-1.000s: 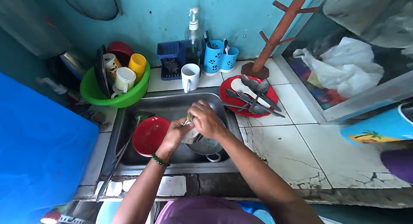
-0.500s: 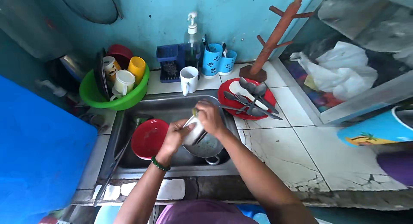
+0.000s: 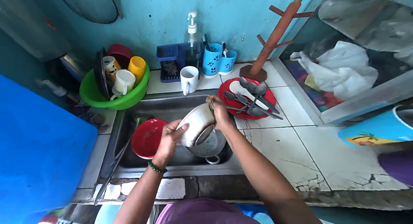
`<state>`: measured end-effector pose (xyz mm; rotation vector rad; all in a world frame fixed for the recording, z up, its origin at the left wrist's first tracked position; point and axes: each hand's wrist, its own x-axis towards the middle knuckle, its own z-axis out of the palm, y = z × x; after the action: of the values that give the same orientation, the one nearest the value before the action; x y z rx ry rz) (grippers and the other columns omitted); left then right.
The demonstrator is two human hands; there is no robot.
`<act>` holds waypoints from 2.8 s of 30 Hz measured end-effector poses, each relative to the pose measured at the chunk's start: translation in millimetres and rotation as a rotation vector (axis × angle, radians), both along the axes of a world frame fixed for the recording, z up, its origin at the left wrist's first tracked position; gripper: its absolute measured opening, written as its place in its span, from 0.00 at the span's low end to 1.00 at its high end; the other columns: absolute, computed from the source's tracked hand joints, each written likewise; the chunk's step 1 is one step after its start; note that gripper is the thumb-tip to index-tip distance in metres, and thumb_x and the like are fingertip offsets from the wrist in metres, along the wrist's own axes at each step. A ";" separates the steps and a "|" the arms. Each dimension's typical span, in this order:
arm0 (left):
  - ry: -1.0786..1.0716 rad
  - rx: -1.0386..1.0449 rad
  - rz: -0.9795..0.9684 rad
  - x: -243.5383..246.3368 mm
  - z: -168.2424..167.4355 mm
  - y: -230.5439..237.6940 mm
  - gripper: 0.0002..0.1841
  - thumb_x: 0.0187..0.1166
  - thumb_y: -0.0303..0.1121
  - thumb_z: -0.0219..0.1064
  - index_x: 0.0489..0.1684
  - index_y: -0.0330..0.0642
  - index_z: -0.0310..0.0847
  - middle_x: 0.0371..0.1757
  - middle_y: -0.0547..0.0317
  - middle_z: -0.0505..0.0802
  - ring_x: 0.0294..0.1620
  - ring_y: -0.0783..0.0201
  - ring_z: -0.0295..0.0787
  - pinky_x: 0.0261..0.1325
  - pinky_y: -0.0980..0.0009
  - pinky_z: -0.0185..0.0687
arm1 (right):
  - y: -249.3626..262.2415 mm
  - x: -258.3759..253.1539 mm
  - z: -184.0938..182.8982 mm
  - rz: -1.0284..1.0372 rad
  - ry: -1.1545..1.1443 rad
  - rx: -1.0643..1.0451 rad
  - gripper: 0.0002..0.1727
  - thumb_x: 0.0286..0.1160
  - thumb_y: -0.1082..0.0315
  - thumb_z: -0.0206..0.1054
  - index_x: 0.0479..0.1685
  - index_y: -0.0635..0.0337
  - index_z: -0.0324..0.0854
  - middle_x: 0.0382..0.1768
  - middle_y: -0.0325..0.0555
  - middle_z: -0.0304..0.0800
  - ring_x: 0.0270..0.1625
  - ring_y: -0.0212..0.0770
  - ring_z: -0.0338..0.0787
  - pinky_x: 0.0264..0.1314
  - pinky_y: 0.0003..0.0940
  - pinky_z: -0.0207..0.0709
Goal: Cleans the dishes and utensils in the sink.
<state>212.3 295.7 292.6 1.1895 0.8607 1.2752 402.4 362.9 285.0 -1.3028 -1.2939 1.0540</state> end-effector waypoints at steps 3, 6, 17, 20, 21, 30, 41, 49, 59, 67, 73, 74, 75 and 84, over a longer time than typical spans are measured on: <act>0.114 -0.067 -0.106 -2.7 6.6 3.4 0.08 0.81 0.21 0.58 0.48 0.34 0.83 0.36 0.66 0.94 0.38 0.75 0.91 0.49 0.73 0.90 | -7.4 -8.4 11.5 0.032 -0.233 0.158 0.15 0.81 0.80 0.46 0.53 0.73 0.80 0.43 0.62 0.85 0.44 0.53 0.84 0.46 0.55 0.77; 0.220 -0.077 -0.063 3.7 13.8 8.0 0.10 0.85 0.24 0.56 0.43 0.34 0.86 0.29 0.67 0.91 0.31 0.77 0.88 0.41 0.76 0.86 | -17.1 -25.2 22.9 0.105 -0.489 0.531 0.10 0.68 0.82 0.56 0.34 0.72 0.85 0.30 0.61 0.88 0.38 0.60 0.91 0.42 0.60 0.81; 0.142 0.027 0.061 10.7 2.4 6.6 0.11 0.82 0.21 0.58 0.37 0.37 0.88 0.30 0.68 0.92 0.34 0.78 0.89 0.45 0.76 0.87 | -10.8 -33.9 19.1 0.117 -0.523 0.685 0.25 0.80 0.62 0.59 0.12 0.65 0.78 0.20 0.52 0.80 0.32 0.53 0.84 0.43 0.52 0.75; 0.041 0.061 0.115 7.4 -4.2 0.6 0.13 0.80 0.20 0.56 0.34 0.38 0.89 0.28 0.68 0.93 0.32 0.77 0.89 0.42 0.76 0.88 | -12.1 -16.8 28.2 0.048 -0.151 0.038 0.29 0.91 0.49 0.56 0.28 0.68 0.80 0.24 0.47 0.76 0.28 0.37 0.75 0.32 0.37 0.71; -0.008 0.064 0.127 5.0 -6.5 -0.6 0.14 0.79 0.20 0.56 0.32 0.39 0.89 0.27 0.68 0.93 0.30 0.76 0.89 0.41 0.75 0.88 | -6.2 -10.9 23.2 0.005 0.023 -0.158 0.27 0.89 0.46 0.56 0.42 0.66 0.82 0.33 0.48 0.81 0.34 0.38 0.80 0.37 0.41 0.77; 0.173 0.032 0.036 10.2 2.3 5.8 0.12 0.81 0.22 0.59 0.29 0.41 0.88 0.26 0.71 0.91 0.31 0.80 0.87 0.43 0.78 0.85 | -21.2 -38.4 30.7 0.028 -0.504 0.559 0.29 0.81 0.63 0.60 0.05 0.64 0.72 0.14 0.49 0.74 0.25 0.49 0.80 0.38 0.49 0.72; 0.081 -0.001 0.051 3.6 7.3 3.0 0.12 0.79 0.21 0.59 0.29 0.40 0.89 0.25 0.70 0.92 0.28 0.79 0.87 0.39 0.78 0.85 | -24.3 -16.7 33.7 -0.066 -0.419 0.183 0.31 0.93 0.57 0.52 0.18 0.71 0.78 0.19 0.53 0.76 0.28 0.49 0.80 0.36 0.51 0.73; -0.060 0.080 0.160 5.6 -3.0 -0.9 0.14 0.76 0.20 0.58 0.27 0.42 0.90 0.25 0.68 0.93 0.28 0.77 0.88 0.38 0.76 0.87 | -12.0 -6.1 18.4 -0.073 0.102 -0.154 0.25 0.91 0.48 0.54 0.40 0.65 0.81 0.28 0.43 0.80 0.30 0.36 0.79 0.36 0.39 0.77; 0.244 0.036 0.057 4.4 16.3 3.3 0.10 0.78 0.22 0.64 0.26 0.40 0.87 0.23 0.71 0.89 0.27 0.80 0.84 0.36 0.79 0.82 | -28.2 -28.8 28.5 -0.060 -0.523 0.447 0.30 0.88 0.61 0.53 0.13 0.70 0.78 0.17 0.57 0.80 0.28 0.56 0.85 0.34 0.57 0.76; -0.062 0.072 0.205 5.6 -5.5 -4.2 0.14 0.76 0.22 0.59 0.24 0.44 0.89 0.21 0.70 0.90 0.23 0.79 0.85 0.32 0.78 0.83 | -10.5 -7.3 10.9 -0.074 0.154 -0.185 0.25 0.91 0.47 0.52 0.40 0.60 0.79 0.27 0.39 0.78 0.28 0.33 0.78 0.32 0.35 0.76; 0.135 -0.017 0.054 0.0 6.0 -4.7 0.09 0.78 0.22 0.63 0.32 0.39 0.89 0.27 0.68 0.92 0.30 0.78 0.89 0.41 0.76 0.87 | -16.1 -11.1 16.5 -0.103 -0.091 -0.157 0.29 0.94 0.51 0.50 0.33 0.70 0.79 0.27 0.50 0.75 0.32 0.42 0.76 0.39 0.46 0.73; 0.196 -0.018 0.058 2.1 8.5 -4.0 0.08 0.79 0.22 0.64 0.31 0.39 0.88 0.26 0.69 0.91 0.29 0.78 0.88 0.40 0.77 0.86 | -20.0 -16.2 20.3 -0.084 -0.249 -0.033 0.31 0.94 0.53 0.50 0.23 0.69 0.77 0.21 0.49 0.73 0.27 0.43 0.75 0.34 0.46 0.71; 0.235 -0.008 0.073 4.6 9.8 -2.3 0.08 0.79 0.23 0.65 0.29 0.39 0.88 0.24 0.69 0.90 0.28 0.79 0.86 0.38 0.77 0.85 | -23.6 -20.7 23.7 -0.051 -0.384 0.127 0.31 0.93 0.57 0.51 0.18 0.70 0.77 0.18 0.52 0.74 0.26 0.48 0.79 0.33 0.50 0.72; -0.030 0.027 0.257 11.7 1.2 -4.2 0.13 0.77 0.20 0.60 0.24 0.41 0.87 0.21 0.68 0.90 0.24 0.77 0.85 0.32 0.77 0.84 | -11.9 -12.2 9.4 -0.111 0.114 -0.127 0.27 0.92 0.45 0.50 0.39 0.60 0.80 0.28 0.40 0.78 0.30 0.32 0.77 0.34 0.34 0.76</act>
<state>224.0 291.4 293.8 1.1033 1.0002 1.5120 390.1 351.0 294.4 -1.3723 -1.0724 1.1294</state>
